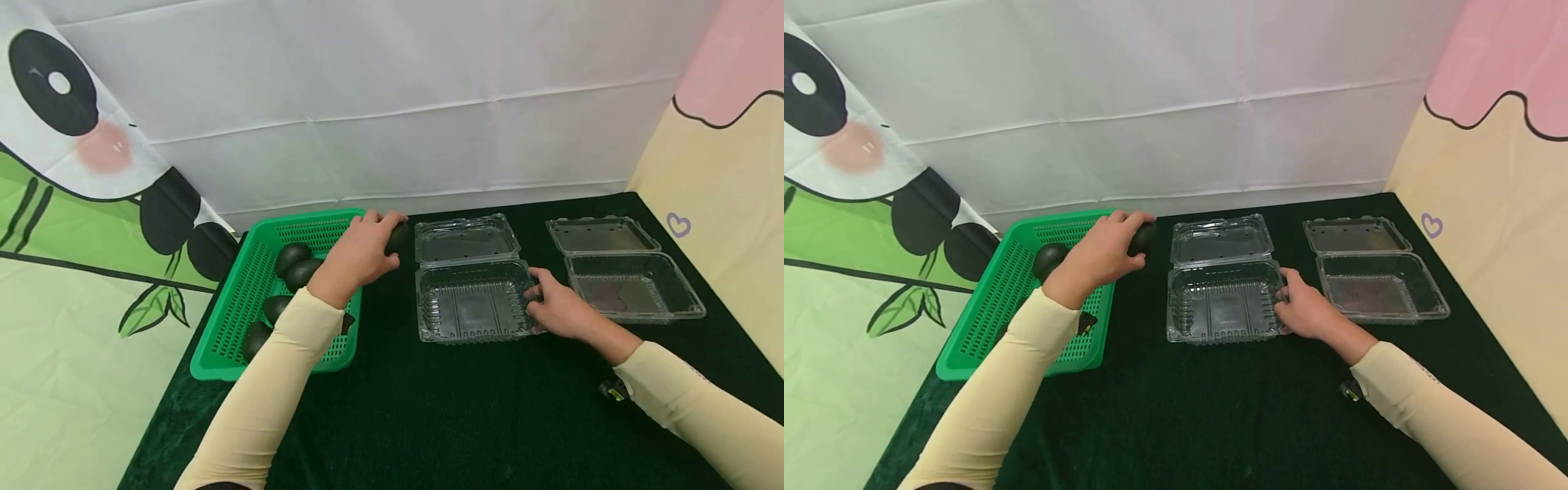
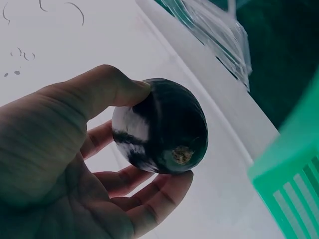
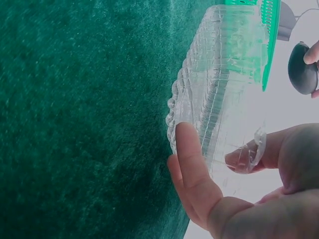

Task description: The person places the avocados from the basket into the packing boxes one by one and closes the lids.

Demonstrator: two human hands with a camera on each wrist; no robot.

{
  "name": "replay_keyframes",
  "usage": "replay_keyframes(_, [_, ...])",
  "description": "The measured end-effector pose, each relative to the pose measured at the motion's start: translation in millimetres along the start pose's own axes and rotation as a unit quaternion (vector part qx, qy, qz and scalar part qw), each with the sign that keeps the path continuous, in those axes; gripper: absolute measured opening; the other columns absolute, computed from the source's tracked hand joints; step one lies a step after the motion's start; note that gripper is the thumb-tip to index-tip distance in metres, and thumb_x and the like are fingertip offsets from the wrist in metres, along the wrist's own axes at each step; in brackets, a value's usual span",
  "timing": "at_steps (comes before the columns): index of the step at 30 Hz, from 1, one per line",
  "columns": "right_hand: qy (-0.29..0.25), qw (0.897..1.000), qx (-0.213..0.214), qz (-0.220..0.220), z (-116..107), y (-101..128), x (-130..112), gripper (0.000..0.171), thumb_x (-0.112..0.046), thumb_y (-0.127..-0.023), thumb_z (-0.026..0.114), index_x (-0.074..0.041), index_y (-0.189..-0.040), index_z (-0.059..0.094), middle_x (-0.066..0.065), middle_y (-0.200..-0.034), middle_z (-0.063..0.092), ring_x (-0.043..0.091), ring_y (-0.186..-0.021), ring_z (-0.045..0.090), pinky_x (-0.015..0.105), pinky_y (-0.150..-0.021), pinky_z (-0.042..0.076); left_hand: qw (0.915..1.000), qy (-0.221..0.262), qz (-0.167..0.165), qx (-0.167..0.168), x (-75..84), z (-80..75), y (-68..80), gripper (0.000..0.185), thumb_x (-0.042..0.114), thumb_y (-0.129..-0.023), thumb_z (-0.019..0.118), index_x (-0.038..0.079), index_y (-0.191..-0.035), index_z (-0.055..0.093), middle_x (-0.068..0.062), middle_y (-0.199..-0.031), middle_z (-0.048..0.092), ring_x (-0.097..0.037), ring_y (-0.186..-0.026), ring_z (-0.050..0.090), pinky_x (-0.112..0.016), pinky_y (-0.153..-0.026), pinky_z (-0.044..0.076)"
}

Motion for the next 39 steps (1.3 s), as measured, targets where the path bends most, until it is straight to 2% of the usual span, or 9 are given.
replay_keyframes(7, [-0.002, 1.0, 0.003, -0.004, 0.6, 0.7, 0.5, 0.082, -0.001, -0.098, 0.05, 0.007, -0.159, -0.004, 0.043, -0.147, 0.036, 0.024, -0.081, 0.069, 0.04, -0.072, 0.06, 0.9992, -0.022, 0.034, -0.006, 34.8, 11.3, -2.2, 0.064, 0.02, -0.096, 0.073, 0.021, -0.154, 0.045, -0.019, -0.136, 0.052, -0.036, -0.114, 0.051, -0.049, -0.093, 0.051])
replay_keyframes(13, [0.0, 1.0, 0.004, -0.003, 0.9, 1.1, 0.0, 0.081, -0.001, -0.098, 0.05, 0.007, -0.159, -0.004, 0.042, -0.147, 0.036, 0.024, -0.081, 0.069, 0.041, -0.072, 0.06, 0.998, -0.04, 0.042, -0.025, 53.8, 24.5, -4.9, 0.064, 0.025, -0.097, 0.074, 0.023, -0.154, 0.045, -0.017, -0.138, 0.051, -0.034, -0.117, 0.05, -0.047, -0.094, 0.052])
replay_keyframes(32, [-0.002, 1.0, 0.006, -0.006, 0.9, 4.0, -2.8, 0.08, 0.001, -0.099, 0.049, 0.009, -0.159, -0.003, 0.043, -0.144, 0.038, 0.026, -0.084, 0.07, 0.04, -0.071, 0.061, 0.9949, -0.05, 0.073, -0.049, 87.2, 60.9, -9.0, 0.065, 0.03, -0.097, 0.075, 0.022, -0.154, 0.045, -0.014, -0.134, 0.054, -0.029, -0.11, 0.054, -0.039, -0.089, 0.054])
replay_keyframes(39, [0.001, 1.0, 0.004, -0.005, 1.8, 3.2, -4.0, 0.078, 0.0, -0.099, 0.048, 0.009, -0.159, -0.002, 0.042, -0.144, 0.039, 0.028, -0.091, 0.069, 0.04, -0.071, 0.061, 0.9939, -0.059, 0.073, -0.056, 90.4, 77.5, -9.2, 0.066, 0.032, -0.096, 0.076, 0.022, -0.154, 0.045, -0.012, -0.133, 0.055, -0.027, -0.108, 0.054, -0.039, -0.088, 0.054])
Point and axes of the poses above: each hand's wrist, its own y-axis away from the middle knuckle, its own z-axis out of the palm, x = y × z, the point moved 10 cm from there along -y, towards the middle knuckle
